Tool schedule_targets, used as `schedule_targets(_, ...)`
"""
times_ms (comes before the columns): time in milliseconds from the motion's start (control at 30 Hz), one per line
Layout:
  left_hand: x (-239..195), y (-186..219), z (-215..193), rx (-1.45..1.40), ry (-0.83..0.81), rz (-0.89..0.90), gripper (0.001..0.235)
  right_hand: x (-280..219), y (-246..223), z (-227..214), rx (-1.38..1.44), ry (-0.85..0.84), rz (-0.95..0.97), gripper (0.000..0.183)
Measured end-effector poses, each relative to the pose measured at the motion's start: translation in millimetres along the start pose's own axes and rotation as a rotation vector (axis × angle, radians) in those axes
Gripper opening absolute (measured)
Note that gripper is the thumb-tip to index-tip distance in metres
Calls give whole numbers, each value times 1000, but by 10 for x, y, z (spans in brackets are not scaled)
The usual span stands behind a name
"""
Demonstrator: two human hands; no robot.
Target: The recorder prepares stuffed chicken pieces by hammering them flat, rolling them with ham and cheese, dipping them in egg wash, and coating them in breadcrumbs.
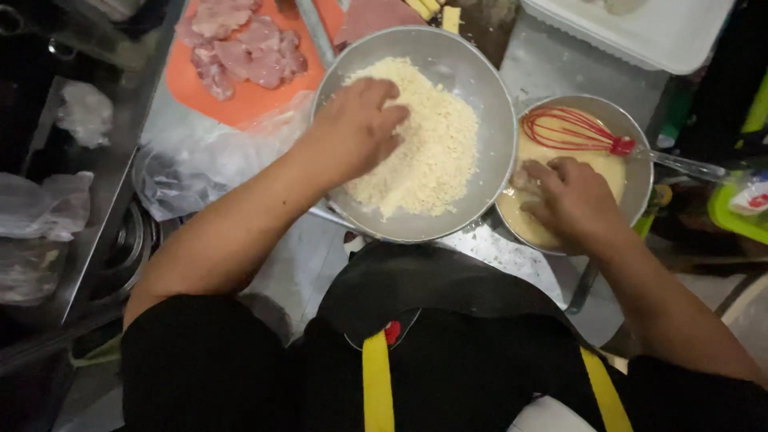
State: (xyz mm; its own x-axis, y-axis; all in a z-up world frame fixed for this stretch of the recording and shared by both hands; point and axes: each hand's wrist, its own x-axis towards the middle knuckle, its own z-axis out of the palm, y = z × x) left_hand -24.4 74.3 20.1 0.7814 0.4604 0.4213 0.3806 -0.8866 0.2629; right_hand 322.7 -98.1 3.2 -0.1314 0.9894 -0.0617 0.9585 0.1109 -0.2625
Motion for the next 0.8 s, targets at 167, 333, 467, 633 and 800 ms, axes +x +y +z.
schedule_targets(167, -151, 161, 163, -138, -252, 32, 26, 137, 51, -125, 164, -212, 192, 54)
schedule_targets(333, -76, 49, 382, -96, -132, 43, 13, 8, 936, 305, 1010, -289, 351, 56)
schedule_targets(467, 105, 122, 308, -61, -235, 41, 19, -137, 1054, 419, 1845, -361, 259, 60)
schedule_targets(633, 355, 395, 196, -140, -197, 156, 26, -75, 941, 383, 2048, -340, 161, 63)
schedule_targets(800, 299, 86, 242, -105, -235, 98, 27, 430, 221, -16, 1737, -300, 225, 59)
